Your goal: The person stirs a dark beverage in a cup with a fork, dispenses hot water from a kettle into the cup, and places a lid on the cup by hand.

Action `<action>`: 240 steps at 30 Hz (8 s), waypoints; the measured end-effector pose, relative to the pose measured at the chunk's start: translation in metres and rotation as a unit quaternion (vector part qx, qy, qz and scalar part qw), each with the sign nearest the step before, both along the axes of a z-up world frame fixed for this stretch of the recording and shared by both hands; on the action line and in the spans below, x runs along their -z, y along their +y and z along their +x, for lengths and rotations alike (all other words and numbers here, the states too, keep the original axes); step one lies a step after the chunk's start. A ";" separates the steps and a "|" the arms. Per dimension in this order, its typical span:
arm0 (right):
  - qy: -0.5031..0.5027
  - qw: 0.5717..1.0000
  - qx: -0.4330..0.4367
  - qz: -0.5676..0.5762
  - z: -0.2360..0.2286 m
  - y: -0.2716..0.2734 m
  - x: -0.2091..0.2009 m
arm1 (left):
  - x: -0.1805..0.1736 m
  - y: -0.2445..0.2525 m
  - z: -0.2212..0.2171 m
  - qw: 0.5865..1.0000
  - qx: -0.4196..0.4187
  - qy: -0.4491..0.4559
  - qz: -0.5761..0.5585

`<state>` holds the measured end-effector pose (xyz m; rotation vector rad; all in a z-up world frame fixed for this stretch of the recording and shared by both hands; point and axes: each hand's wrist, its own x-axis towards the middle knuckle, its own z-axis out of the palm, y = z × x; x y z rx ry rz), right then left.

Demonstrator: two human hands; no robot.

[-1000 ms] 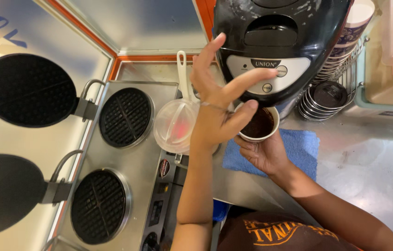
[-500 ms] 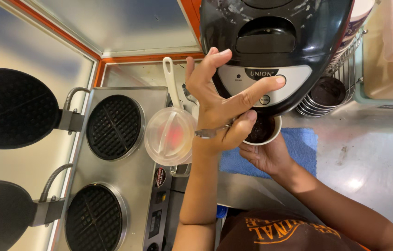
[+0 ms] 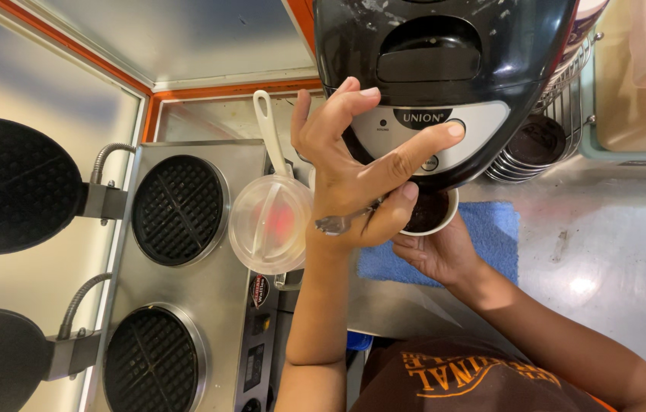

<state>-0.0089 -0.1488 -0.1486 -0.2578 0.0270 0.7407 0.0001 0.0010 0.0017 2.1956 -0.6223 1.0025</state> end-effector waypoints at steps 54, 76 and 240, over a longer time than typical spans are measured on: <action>-0.070 0.994 -0.028 0.081 0.003 -0.002 -0.011 | 0.022 -0.008 -0.048 0.967 -0.056 0.127 -0.213; -0.156 0.983 0.030 -0.097 0.007 -0.005 0.004 | 0.057 -0.026 -0.056 0.894 0.101 0.235 -0.367; -0.405 0.607 0.255 -0.634 -0.132 -0.315 0.083 | 0.094 -0.281 -0.080 0.913 0.254 0.320 -0.013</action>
